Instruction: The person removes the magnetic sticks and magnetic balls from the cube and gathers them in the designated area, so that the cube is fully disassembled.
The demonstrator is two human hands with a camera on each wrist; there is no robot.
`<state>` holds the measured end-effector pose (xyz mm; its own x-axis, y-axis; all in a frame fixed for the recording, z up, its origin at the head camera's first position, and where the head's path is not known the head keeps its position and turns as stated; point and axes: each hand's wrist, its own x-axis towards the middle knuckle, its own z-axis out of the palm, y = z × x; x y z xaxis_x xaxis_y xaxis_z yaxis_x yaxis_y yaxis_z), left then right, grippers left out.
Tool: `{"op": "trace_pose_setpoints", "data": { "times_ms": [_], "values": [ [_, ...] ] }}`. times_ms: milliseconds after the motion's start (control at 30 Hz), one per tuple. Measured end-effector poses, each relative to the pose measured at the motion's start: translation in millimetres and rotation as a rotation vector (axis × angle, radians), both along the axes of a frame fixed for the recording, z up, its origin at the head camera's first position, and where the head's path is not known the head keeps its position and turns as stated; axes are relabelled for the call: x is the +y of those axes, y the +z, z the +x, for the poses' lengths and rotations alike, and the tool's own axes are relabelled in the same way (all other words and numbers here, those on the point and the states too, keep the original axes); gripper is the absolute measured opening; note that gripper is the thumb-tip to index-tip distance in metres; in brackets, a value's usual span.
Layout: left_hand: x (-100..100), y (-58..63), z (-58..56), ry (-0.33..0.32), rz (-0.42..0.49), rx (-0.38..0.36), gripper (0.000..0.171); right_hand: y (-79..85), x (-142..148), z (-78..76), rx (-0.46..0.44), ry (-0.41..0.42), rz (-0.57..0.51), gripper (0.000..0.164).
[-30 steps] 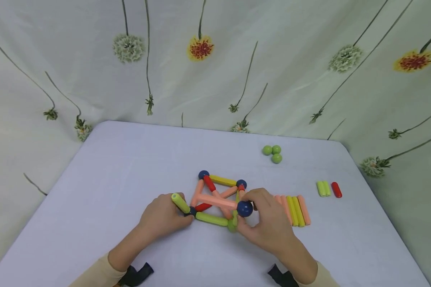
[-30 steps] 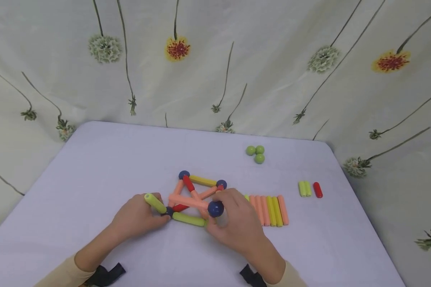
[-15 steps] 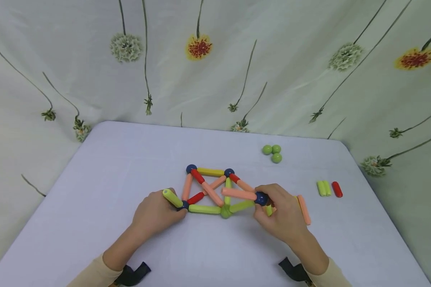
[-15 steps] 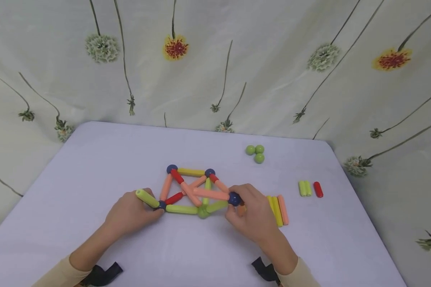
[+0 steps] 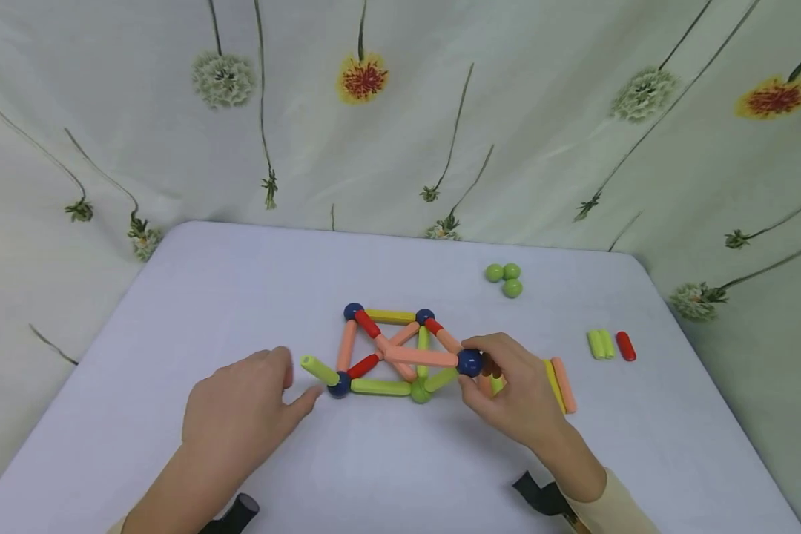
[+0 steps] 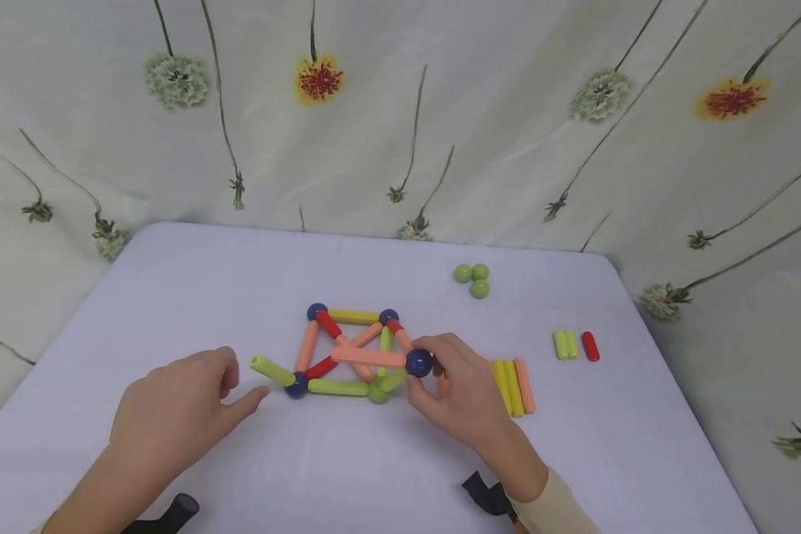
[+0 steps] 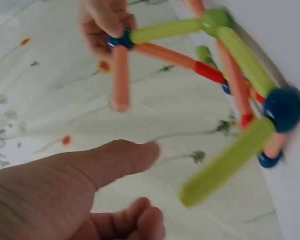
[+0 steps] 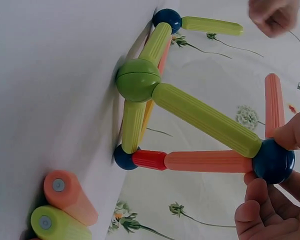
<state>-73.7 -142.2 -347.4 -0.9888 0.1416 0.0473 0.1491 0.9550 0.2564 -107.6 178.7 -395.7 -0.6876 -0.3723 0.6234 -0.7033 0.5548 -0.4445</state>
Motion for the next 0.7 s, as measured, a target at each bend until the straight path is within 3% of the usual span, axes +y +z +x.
{"op": "trace_pose_setpoints", "data": {
  "times_ms": [100,167,233,333,400,533,700],
  "values": [
    [25.3,10.8,2.0,-0.245,0.147,0.27,0.026,0.7,0.0,-1.8,-0.003,0.015,-0.008,0.036],
    [42.6,9.5,-5.5,-0.419,0.191,0.407,0.026,1.0,-1.1,-3.3,-0.028,0.028,-0.011,0.036],
    [56.7,4.7,-17.4,-0.534,0.19,0.501,0.032,-0.3,-4.1,-5.9,-0.036,0.048,-0.018,0.038],
    [69.8,-3.8,-33.1,-0.568,0.116,0.542,0.034,-0.7,-11.3,-8.0,-0.05,0.067,-0.009,0.039],
    [73.5,-8.9,-39.6,-0.569,0.086,0.521,0.033,-0.6,-15.6,-8.1,-0.043,0.073,0.007,0.039],
    [76.0,-15.1,-45.1,-0.578,0.047,0.475,0.028,3.0,-18.9,-6.3,-0.048,0.072,0.057,0.039],
    [76.4,-14.7,-48.2,-0.594,-0.003,0.521,0.021,8.1,-19.8,-7.9,-0.003,0.075,0.107,0.038]
  ]
}}
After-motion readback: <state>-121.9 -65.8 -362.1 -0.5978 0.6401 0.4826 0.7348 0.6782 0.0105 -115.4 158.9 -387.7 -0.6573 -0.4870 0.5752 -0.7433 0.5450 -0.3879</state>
